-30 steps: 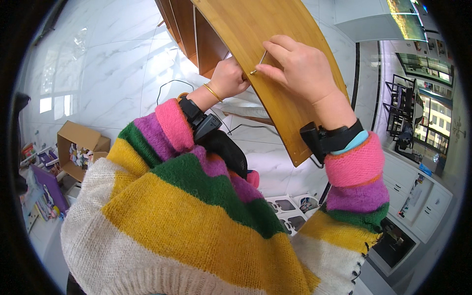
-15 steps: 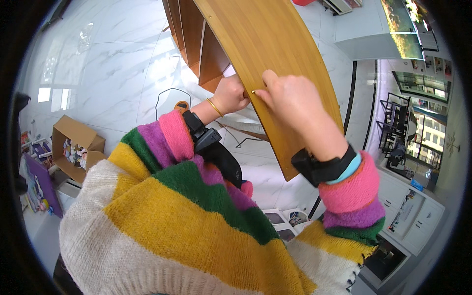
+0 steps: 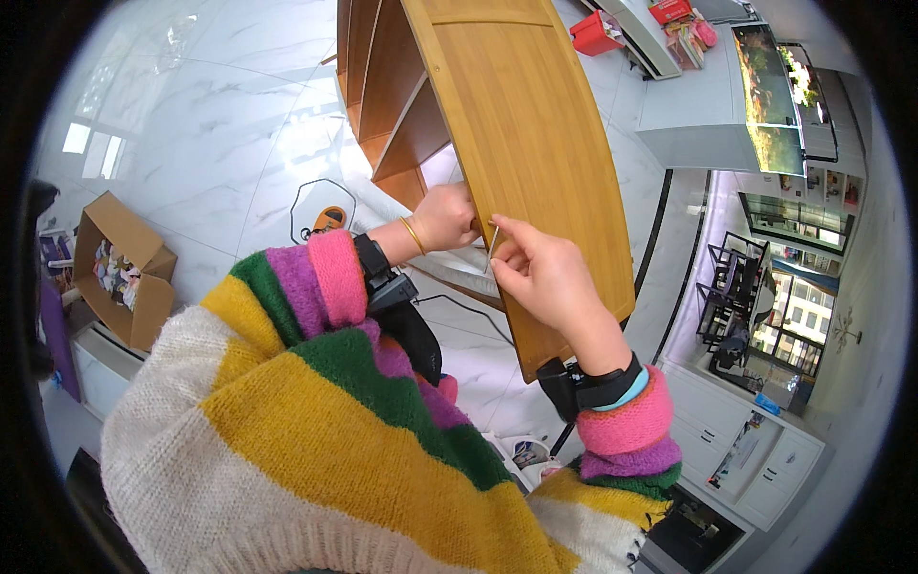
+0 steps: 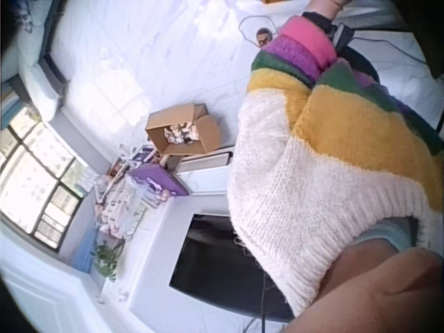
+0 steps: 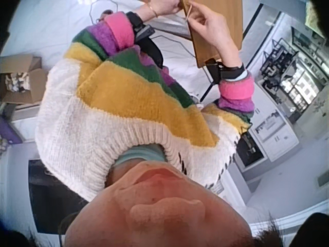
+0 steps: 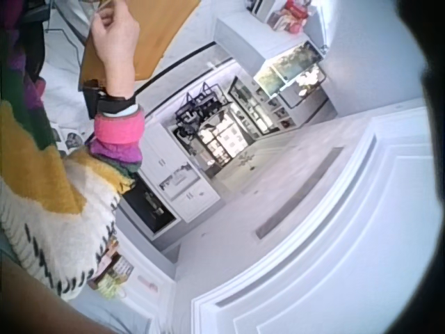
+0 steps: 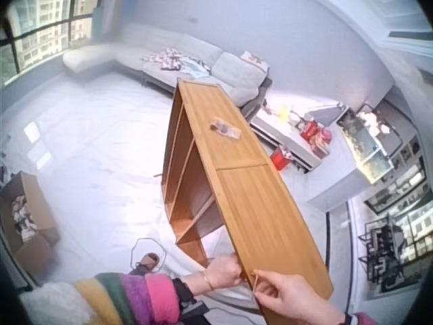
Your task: The person assembles a wooden cabinet by inserting dowels and screws into pre-drilled holes. They align the cabinet panels, insert wooden dowels, and tighten screws by hand to secure the joints.
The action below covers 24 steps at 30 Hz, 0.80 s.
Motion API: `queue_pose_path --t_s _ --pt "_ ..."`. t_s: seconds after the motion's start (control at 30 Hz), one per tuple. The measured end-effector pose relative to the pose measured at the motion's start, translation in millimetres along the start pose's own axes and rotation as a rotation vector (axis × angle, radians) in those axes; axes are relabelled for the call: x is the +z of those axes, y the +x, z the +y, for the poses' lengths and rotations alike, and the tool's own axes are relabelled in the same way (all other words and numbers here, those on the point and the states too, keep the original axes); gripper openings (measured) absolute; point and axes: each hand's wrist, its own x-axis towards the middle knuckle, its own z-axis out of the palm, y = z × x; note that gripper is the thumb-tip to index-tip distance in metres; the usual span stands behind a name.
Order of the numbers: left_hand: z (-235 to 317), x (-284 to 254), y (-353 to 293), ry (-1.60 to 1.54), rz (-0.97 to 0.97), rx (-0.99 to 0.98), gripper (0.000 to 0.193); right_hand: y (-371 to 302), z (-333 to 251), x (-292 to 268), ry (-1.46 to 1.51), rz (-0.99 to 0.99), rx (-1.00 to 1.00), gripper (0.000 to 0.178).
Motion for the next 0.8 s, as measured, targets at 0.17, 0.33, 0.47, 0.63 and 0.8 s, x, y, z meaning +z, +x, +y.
queue_pose_path --t_s 0.17,0.33,0.47,0.63,0.8 --pt "2 -1 1 0.003 0.018 0.016 0.017 18 -9 -25 -0.81 -0.01 -0.523 0.047" --pt "-2 -3 0 -0.006 -0.031 0.015 0.019 39 -15 -21 -0.956 -0.041 -0.71 0.029" --pt "-2 -2 0 -0.008 0.027 0.026 0.016 50 -15 -2 -0.971 0.092 -0.448 0.033" --pt "-1 -2 1 -0.001 0.021 0.013 0.012 65 -5 -7 -0.195 0.017 0.16 0.044" --pt "1 -2 2 0.016 0.024 0.036 0.011 54 6 -6 0.333 0.084 0.493 0.038"
